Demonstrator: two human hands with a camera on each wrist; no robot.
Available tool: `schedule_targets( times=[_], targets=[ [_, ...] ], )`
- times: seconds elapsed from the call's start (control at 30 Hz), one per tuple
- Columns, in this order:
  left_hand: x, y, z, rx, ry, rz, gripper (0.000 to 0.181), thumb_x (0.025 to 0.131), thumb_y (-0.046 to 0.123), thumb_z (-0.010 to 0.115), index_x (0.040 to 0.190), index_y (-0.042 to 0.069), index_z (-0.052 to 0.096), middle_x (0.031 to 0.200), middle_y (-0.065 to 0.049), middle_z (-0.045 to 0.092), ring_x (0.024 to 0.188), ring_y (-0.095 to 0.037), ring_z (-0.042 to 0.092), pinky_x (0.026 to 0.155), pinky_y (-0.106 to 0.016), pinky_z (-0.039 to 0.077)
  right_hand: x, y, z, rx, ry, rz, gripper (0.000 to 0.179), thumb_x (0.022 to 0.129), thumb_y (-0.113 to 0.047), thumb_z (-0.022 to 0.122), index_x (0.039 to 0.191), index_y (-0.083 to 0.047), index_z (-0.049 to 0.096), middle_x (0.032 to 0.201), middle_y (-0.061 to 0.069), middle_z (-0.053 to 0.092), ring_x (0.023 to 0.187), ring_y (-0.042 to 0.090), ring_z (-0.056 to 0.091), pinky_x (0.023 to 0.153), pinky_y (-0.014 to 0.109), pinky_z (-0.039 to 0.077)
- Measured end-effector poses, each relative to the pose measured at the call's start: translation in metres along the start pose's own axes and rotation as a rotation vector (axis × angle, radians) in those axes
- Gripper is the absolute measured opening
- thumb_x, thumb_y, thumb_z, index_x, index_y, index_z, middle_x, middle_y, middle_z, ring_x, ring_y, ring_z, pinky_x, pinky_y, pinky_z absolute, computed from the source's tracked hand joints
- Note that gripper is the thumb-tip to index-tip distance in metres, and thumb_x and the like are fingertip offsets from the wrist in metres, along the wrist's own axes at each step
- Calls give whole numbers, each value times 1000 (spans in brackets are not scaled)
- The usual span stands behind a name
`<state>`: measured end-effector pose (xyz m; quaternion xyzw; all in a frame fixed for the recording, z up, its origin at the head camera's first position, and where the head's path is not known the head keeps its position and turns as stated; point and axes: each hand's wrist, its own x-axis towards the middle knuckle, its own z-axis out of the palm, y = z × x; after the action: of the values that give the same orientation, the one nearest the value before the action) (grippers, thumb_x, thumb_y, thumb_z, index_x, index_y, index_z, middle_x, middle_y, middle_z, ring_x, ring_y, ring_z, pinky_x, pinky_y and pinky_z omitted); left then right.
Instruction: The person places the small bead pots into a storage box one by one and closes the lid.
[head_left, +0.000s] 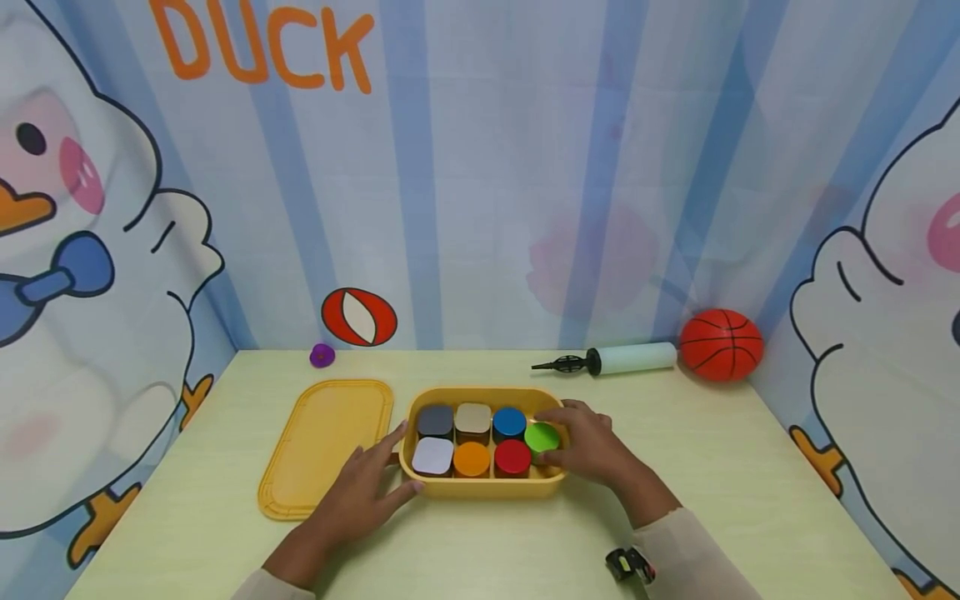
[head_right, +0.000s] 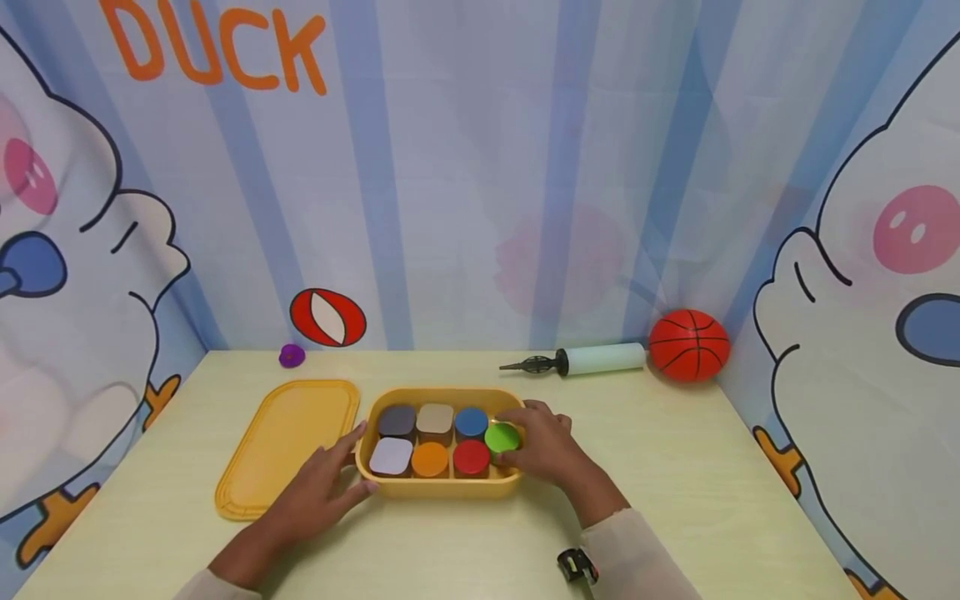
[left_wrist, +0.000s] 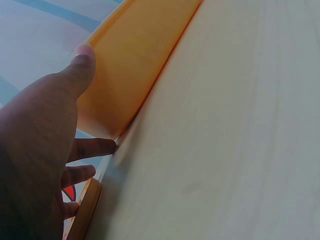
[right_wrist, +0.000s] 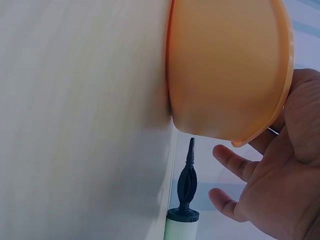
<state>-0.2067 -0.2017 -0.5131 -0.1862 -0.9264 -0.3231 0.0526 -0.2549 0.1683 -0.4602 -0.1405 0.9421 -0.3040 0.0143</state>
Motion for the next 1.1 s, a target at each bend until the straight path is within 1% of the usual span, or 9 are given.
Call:
schedule_targets(
  times=[0.17, 0.27, 0.43, 0.57, 0.63, 0.73, 0.87, 1.03, 1.1],
  targets=[
    [1, 0, -1, 3, -3, 1, 94, 102, 52, 75, 175, 16, 28, 175, -8, 44, 134, -30, 72, 129, -81, 19, 1, 0, 0, 16, 6, -7, 55, 88, -15, 92, 140, -13, 75, 152, 18, 66, 156, 47, 44, 119, 71, 32],
    [3, -1, -1, 6, -5, 4, 94, 102, 52, 74, 175, 17, 27, 175, -8, 44, 135, -30, 72, 129, -81, 19, -2, 1, -2, 54, 9, 4, 55, 89, -17, 92, 141, -14, 75, 158, 22, 59, 155, 50, 44, 121, 75, 30],
    [5, -2, 1, 13, 8, 9, 93, 102, 56, 73, 175, 21, 28, 172, -7, 49, 139, -30, 69, 128, -79, 23, -7, 8, -6, 132, 39, -10, 54, 93, -23, 88, 144, -15, 72, 166, 26, 48, 155, 53, 43, 125, 85, 19],
    [2, -1, 3, 28, 47, 19, 92, 101, 56, 74, 173, 18, 32, 169, -10, 53, 148, -35, 61, 128, -78, 27, -11, 16, -7, 180, 88, -55, 52, 96, -24, 85, 146, -14, 71, 165, 25, 50, 155, 51, 45, 124, 80, 32],
    [-1, 0, 3, 72, 96, 15, 91, 100, 55, 75, 172, 16, 35, 167, -13, 55, 151, -39, 56, 126, -79, 29, -13, 20, -6, 204, 126, -84, 51, 98, -22, 83, 146, -12, 70, 162, 23, 55, 154, 49, 47, 122, 75, 40],
    [-5, 2, -1, 166, 182, -6, 88, 100, 55, 75, 170, 15, 39, 165, -16, 55, 154, -42, 52, 123, -83, 29, -19, 27, -6, 223, 204, -105, 49, 99, -18, 81, 146, -8, 69, 157, 18, 63, 153, 46, 51, 122, 70, 43],
    [-10, 8, -9, 247, 209, -102, 84, 103, 61, 67, 168, 15, 42, 168, -20, 50, 157, -47, 44, 121, -89, 21, -31, 34, -9, 213, 267, -68, 47, 101, -19, 80, 144, -5, 70, 158, 15, 63, 154, 44, 50, 124, 73, 39],
    [-18, 14, -20, 304, 88, -333, 92, 104, 76, 50, 171, 15, 37, 177, -26, 31, 163, -58, 24, 120, -93, 5, -56, 41, -15, 105, 256, 17, 52, 102, -33, 78, 146, -8, 68, 166, 17, 54, 157, 47, 43, 116, 83, 28],
    [-20, 15, -23, 338, 42, -392, 95, 104, 80, 44, 172, 16, 34, 179, -28, 23, 164, -61, 17, 119, -94, 1, -66, 43, -19, 37, 243, 45, 58, 102, -39, 78, 149, -8, 65, 168, 20, 50, 157, 50, 40, 110, 81, 27]
  ],
)
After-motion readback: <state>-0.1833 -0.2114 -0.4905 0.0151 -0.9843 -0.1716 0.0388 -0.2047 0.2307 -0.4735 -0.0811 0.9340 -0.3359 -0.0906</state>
